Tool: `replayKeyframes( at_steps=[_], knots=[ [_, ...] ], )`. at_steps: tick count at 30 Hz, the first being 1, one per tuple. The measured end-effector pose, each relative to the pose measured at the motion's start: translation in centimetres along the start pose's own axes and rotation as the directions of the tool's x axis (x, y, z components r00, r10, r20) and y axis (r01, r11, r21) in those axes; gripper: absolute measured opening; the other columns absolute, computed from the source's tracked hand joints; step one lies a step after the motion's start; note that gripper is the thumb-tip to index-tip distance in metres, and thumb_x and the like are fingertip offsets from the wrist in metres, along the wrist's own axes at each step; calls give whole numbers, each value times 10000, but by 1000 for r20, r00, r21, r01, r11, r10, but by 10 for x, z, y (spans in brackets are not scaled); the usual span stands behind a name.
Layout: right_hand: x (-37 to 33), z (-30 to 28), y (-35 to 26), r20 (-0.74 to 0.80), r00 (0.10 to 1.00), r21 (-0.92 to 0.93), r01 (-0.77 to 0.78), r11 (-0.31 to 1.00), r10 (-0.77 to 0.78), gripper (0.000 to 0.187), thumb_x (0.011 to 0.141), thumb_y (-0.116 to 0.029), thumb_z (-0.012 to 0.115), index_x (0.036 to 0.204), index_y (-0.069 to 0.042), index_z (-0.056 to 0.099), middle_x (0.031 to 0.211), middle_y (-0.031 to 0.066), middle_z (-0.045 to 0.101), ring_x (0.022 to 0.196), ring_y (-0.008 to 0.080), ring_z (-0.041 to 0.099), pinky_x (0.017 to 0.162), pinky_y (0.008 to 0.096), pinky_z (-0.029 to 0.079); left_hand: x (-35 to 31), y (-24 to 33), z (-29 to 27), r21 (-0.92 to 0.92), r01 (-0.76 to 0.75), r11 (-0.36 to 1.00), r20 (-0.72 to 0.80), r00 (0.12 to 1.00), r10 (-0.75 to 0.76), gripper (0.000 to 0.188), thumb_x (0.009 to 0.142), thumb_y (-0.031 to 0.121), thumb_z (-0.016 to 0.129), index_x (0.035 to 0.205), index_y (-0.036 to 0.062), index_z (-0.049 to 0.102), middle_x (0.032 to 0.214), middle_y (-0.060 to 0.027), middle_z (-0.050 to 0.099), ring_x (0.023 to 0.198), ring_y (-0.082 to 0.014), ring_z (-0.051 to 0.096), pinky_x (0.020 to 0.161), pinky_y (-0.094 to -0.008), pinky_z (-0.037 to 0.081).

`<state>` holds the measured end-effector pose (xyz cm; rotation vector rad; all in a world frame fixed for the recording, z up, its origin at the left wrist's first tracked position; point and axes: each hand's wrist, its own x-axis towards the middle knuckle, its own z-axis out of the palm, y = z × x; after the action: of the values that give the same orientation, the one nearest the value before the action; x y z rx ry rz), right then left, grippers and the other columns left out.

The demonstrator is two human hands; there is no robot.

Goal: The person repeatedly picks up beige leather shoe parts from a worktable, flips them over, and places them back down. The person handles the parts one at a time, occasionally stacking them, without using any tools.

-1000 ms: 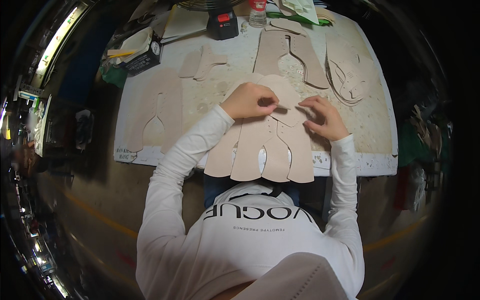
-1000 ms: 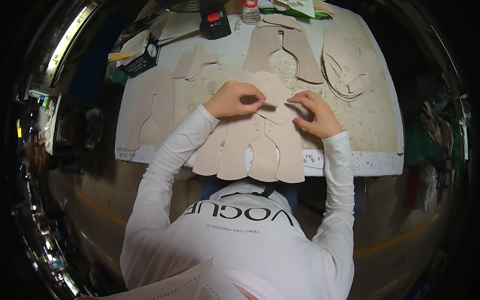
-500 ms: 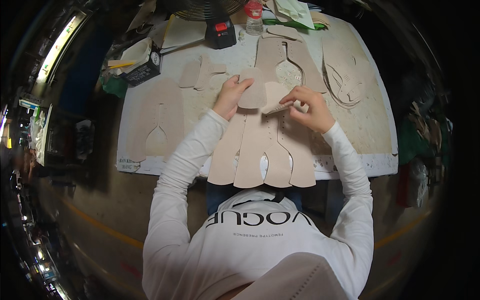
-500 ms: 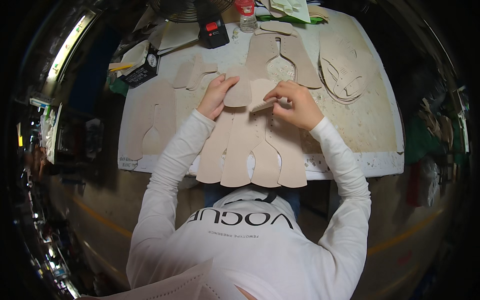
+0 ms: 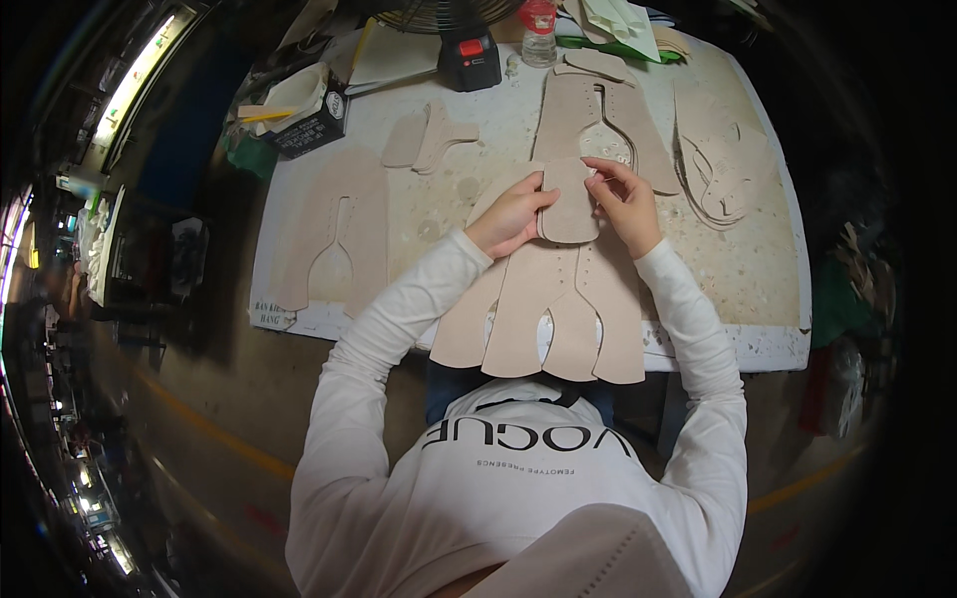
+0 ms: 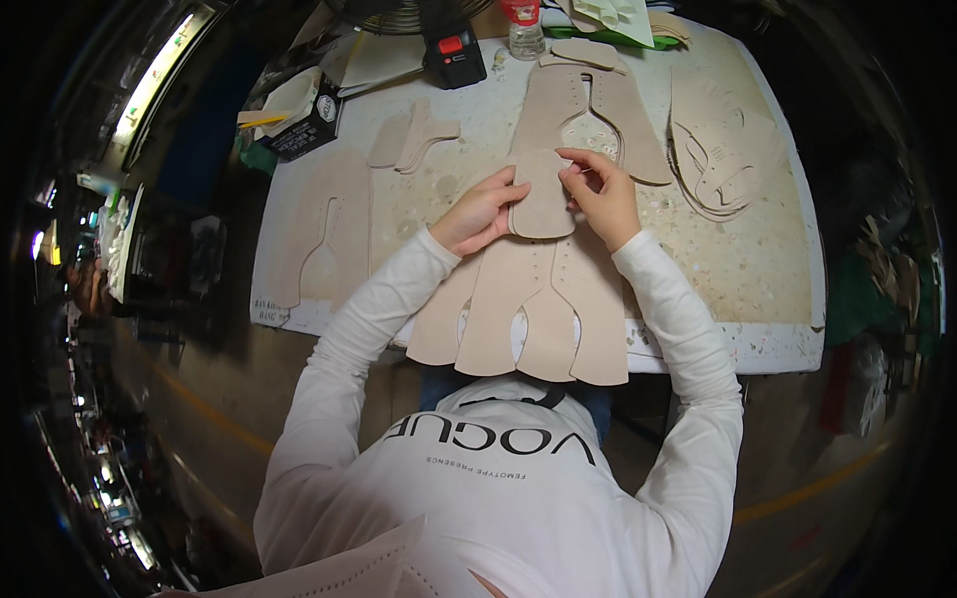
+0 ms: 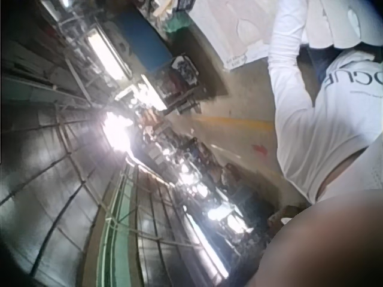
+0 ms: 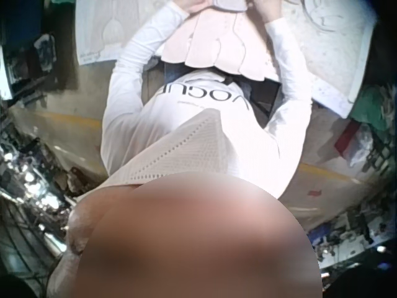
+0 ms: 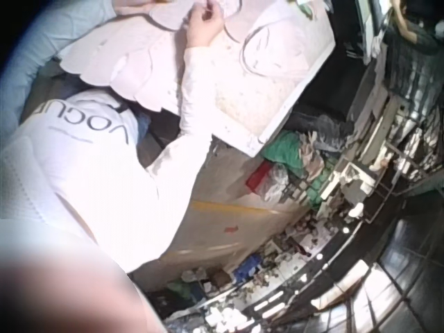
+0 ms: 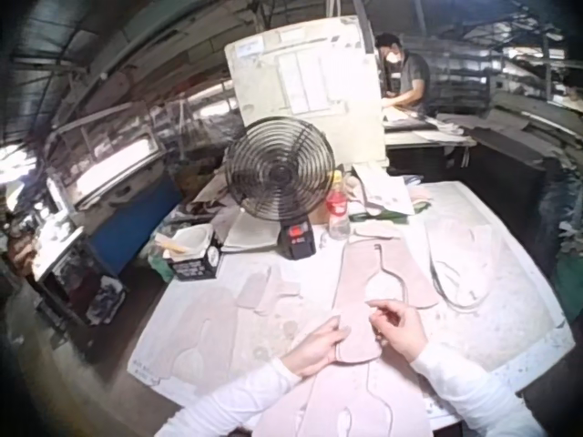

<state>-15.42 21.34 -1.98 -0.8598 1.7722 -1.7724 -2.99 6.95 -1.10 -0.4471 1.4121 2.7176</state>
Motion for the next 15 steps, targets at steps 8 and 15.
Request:
replayKeyframes(
  at_steps=[8,15],
  knots=[
    [-7,0,-6,-106,978,-142,162,977,-177,245,831,-33,595,1062,-76,660,844,-2,502,760,86,495,656,205,440,-2,21,-8,382,-214,899,-142,948,286,412,897,59,545,1276,-15,402,1185,-127,541,1032,-180,575,852,-280,489],
    [-9,-10,-26,-127,964,-212,205,955,-235,194,852,-22,565,997,-74,683,898,-7,554,771,72,499,620,182,419,-19,120,-123,747,-77,660,-418,717,557,372,819,44,632,1176,85,538,990,-111,625,869,-150,609,723,-233,486]
  ],
)
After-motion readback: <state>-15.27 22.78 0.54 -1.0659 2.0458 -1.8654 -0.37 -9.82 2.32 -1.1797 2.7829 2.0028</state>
